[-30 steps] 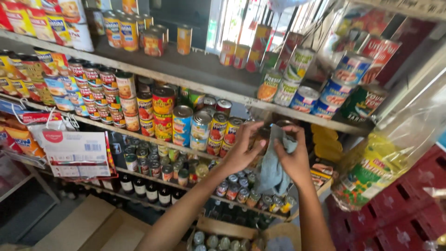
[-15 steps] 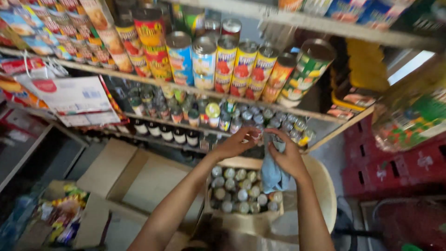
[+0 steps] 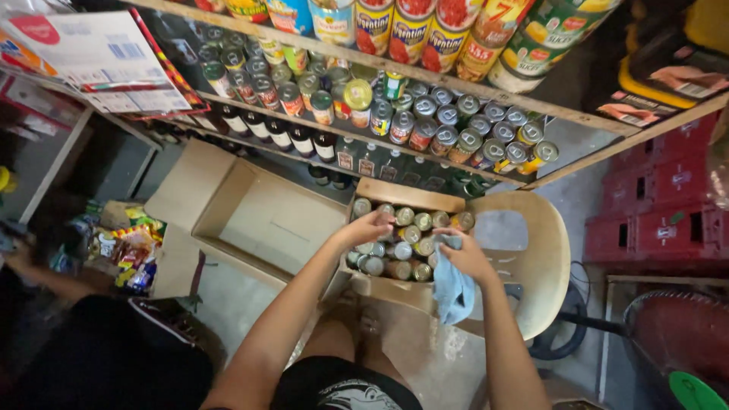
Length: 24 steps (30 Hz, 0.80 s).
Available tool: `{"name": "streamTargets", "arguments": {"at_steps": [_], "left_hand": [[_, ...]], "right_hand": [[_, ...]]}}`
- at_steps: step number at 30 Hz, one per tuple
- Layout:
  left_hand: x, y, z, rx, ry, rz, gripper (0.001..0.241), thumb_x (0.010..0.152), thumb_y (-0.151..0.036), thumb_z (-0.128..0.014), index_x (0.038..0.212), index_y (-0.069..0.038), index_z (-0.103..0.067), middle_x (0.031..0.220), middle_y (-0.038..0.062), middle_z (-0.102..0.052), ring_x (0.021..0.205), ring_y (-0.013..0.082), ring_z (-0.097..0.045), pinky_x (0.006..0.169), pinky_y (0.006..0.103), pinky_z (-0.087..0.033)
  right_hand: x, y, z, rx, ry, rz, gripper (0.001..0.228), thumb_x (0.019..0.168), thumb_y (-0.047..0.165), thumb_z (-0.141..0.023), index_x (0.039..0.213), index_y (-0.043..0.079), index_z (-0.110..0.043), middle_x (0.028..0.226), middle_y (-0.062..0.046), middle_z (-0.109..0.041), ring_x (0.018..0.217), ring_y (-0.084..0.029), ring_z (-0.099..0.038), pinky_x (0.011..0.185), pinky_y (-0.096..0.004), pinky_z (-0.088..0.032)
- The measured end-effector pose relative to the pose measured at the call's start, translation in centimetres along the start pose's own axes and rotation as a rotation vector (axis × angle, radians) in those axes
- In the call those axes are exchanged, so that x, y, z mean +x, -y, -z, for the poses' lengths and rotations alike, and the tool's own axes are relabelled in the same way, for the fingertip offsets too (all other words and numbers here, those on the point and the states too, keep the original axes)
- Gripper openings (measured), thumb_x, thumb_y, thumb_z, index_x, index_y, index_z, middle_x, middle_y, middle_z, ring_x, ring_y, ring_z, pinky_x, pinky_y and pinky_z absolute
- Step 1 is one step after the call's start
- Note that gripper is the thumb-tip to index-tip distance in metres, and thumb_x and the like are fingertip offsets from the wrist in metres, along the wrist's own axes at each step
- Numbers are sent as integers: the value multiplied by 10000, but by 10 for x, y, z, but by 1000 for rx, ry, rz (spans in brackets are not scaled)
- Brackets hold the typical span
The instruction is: The recorder wipes dust off canned goods with a cloth and organizes them into a box and onto shelves.
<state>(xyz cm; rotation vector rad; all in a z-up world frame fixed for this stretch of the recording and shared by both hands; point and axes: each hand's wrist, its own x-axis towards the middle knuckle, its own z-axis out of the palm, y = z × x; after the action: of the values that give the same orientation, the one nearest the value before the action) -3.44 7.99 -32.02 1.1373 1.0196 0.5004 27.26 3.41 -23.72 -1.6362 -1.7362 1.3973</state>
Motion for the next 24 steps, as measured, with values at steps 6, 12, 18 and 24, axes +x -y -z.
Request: {"name": "streamTargets", "arguments": {"at_steps": [6,12,18,24], "left_hand": [[11,91,-7,-64,-63,14,263,976,-200,-696,1202,-71,-653,919,0,-631,764,89,-539,617,271,-465],[26,135,-27,366,-143,-386,262,907,13,-549,1124,-20,-692,1140,108,-752,992,223,-709,764,325,-572],[8,100,-60,732,-183,-124,474,782,60,-602,1245,-31,-636,1303,233,-604,1226,410,-534,1019,476,-443],[26,125,-86,983,-194,-80,536,883,32,-580,1403,-62,-491,1404,231,-544,1313,410,-514,1096,451,-452]], "right_hand": [[-1,-69,-31,202,147,43,490,815,22,-587,1294,68,-679,1263,-22,-698,1137,-155,-629,942,-320,-494],[21,-148,-83,-95,129,-510,500,810,210,-701,1256,-15,-661,1155,-172,-747,1046,-277,-704,887,-379,-573],[17,-119,-110,169,35,-492,715,761,219,-727,1407,14,-500,1285,-174,-649,1163,-294,-626,983,-386,-501],[28,-186,-154,201,-43,-403,714,785,234,-758,1401,-26,-508,1324,-195,-639,1200,-296,-614,1006,-387,-489]]}}
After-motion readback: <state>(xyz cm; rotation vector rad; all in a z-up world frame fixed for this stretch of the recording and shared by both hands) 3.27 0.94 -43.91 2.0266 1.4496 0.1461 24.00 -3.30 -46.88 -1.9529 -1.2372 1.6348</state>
